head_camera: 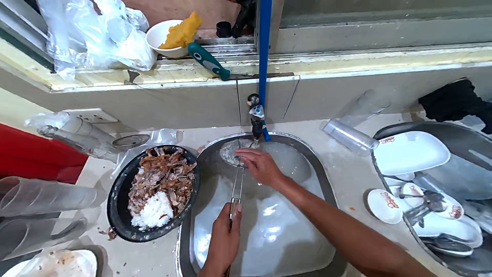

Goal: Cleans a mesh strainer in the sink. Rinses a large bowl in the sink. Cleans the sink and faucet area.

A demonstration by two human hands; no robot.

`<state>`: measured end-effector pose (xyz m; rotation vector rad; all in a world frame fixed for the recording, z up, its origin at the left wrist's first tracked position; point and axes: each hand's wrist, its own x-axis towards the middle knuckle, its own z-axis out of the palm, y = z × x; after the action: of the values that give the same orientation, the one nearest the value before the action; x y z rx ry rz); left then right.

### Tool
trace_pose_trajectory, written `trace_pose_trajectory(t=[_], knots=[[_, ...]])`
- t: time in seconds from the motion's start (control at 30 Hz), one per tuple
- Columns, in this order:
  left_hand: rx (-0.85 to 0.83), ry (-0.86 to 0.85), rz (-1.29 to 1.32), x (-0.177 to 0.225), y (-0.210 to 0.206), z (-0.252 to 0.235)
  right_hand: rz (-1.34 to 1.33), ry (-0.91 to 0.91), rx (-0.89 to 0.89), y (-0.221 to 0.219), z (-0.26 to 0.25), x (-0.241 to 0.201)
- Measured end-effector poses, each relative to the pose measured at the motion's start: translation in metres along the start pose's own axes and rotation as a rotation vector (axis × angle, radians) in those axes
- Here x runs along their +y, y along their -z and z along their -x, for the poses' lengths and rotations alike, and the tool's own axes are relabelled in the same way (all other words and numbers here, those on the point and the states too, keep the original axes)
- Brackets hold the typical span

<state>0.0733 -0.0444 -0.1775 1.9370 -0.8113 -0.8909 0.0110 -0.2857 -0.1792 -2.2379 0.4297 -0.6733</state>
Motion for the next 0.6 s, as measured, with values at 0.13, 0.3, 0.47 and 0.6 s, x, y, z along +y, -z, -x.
trace_pose_trajectory(t=[0.13, 0.3, 0.47, 0.6], knots=[[-0.022, -0.089, -0.164, 0.003, 0.005, 0.023, -0.113, -0.385, 0.072, 0.029, -0.02, 0.049], [-0.045, -0.122, -0.23, 0.006, 0.014, 0.019, -0.251, -0.439, 0.239, 0.022, -0.015, 0.008], [-0.072, -0.043, -0.127, 0.007, 0.018, 0.026, -0.153, -0.209, 0.173, 0.007, 0.008, -0.008], [-0.09, -0.068, -0.106, 0.011, 0.015, 0.035, -0.231, -0.468, 0.302, 0.022, -0.007, 0.035]])
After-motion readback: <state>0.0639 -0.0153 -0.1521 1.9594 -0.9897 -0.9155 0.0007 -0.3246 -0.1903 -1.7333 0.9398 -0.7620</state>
